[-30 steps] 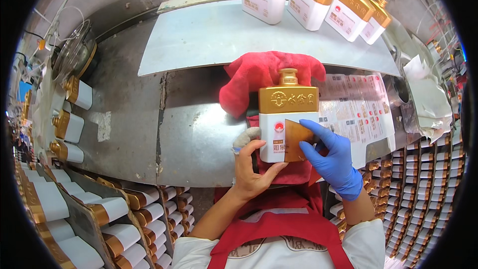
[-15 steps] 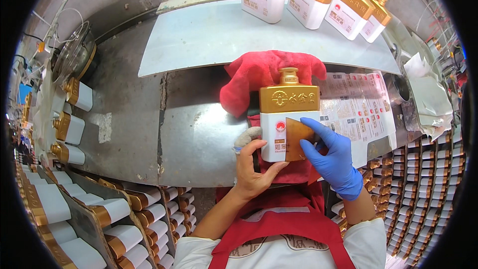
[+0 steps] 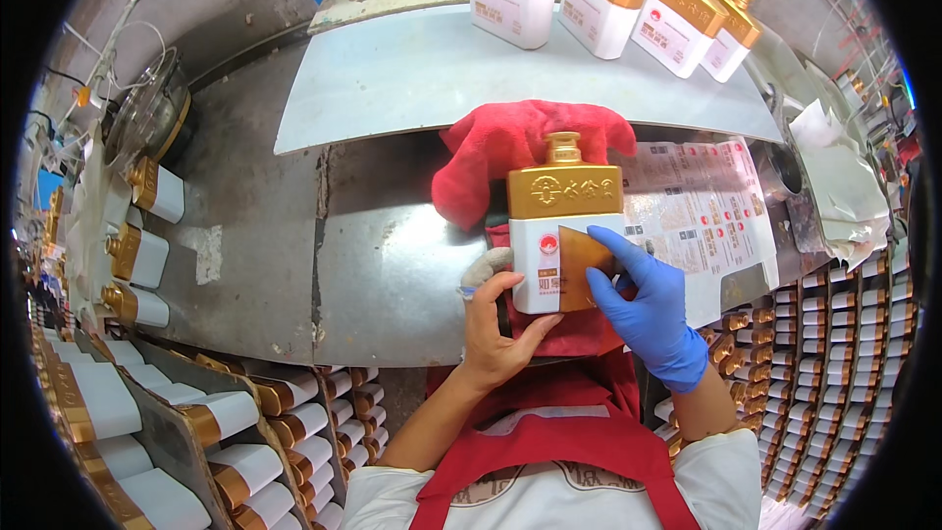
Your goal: The person picks up gold and white bottles from a table and applies labels to them. They use a red cloth to hold the bottle while peeling the backing from a label sheet and smoothing the label onto the bottle surface. The person handles the bottles one at a time, placing finished units on a nearby shelf.
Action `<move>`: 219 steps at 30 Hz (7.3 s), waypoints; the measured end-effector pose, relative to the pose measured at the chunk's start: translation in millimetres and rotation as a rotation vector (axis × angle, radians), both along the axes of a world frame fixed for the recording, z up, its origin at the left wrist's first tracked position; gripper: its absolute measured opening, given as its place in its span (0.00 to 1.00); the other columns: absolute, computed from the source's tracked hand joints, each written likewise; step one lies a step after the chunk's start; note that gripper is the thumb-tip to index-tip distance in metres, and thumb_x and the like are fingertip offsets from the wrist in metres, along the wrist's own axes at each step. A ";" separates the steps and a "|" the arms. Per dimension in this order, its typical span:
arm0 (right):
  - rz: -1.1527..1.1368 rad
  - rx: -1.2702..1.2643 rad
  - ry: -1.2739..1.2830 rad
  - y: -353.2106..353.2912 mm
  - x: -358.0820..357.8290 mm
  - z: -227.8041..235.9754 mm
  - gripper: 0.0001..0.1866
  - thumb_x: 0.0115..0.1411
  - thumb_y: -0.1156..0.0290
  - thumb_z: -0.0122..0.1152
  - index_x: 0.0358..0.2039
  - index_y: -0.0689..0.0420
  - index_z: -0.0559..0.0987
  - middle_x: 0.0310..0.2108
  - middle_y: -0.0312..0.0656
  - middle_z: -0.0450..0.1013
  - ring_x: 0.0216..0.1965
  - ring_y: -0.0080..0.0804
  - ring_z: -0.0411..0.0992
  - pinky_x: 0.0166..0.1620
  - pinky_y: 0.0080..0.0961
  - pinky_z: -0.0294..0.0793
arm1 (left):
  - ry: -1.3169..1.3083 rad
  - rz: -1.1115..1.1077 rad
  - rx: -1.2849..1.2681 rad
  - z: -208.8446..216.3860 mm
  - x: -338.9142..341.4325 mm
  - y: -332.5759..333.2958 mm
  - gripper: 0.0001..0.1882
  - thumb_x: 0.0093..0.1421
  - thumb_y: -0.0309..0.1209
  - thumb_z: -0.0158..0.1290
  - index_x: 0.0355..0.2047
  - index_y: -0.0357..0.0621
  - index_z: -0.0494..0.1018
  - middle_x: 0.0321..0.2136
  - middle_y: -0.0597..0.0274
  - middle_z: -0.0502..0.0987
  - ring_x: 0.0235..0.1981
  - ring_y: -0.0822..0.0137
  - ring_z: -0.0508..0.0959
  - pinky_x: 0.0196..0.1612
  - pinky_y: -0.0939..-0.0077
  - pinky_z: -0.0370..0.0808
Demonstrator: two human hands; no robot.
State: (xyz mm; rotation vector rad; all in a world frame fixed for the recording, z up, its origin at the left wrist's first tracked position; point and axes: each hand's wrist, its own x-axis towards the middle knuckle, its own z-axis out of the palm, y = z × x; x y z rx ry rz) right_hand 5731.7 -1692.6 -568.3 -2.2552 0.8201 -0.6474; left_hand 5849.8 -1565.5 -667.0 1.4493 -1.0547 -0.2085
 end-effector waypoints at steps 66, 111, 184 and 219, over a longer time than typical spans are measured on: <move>0.020 -0.399 -0.127 5.0 1.8 -17.7 0.22 0.50 0.77 0.62 0.48 0.59 0.74 0.21 0.41 0.72 0.16 0.36 0.68 0.22 0.30 0.70 | 0.108 -0.011 -0.006 -3.2 -0.9 -1.8 0.36 0.44 0.22 0.66 0.50 0.39 0.58 0.44 0.59 0.64 0.47 0.67 0.66 0.53 0.72 0.61; 0.051 -0.447 -0.113 4.7 0.7 -16.2 0.22 0.50 0.76 0.62 0.49 0.59 0.74 0.22 0.42 0.73 0.17 0.38 0.70 0.22 0.31 0.71 | 0.069 -0.003 0.004 1.9 0.4 -1.2 0.36 0.43 0.22 0.67 0.50 0.39 0.59 0.44 0.59 0.64 0.47 0.67 0.66 0.53 0.73 0.62; 0.003 -0.412 -0.059 4.2 -1.8 -20.2 0.23 0.54 0.71 0.59 0.51 0.58 0.72 0.21 0.44 0.71 0.17 0.40 0.68 0.20 0.32 0.68 | 0.071 0.053 0.004 1.5 -3.3 -4.4 0.33 0.45 0.29 0.67 0.48 0.39 0.63 0.43 0.57 0.67 0.44 0.62 0.69 0.48 0.72 0.65; -0.040 -0.537 -0.013 11.9 -0.2 -18.1 0.23 0.54 0.70 0.58 0.52 0.55 0.72 0.21 0.43 0.71 0.17 0.40 0.69 0.22 0.32 0.70 | 0.084 0.013 -0.007 5.7 -6.6 4.9 0.34 0.46 0.22 0.65 0.51 0.39 0.59 0.44 0.60 0.64 0.44 0.69 0.66 0.50 0.74 0.64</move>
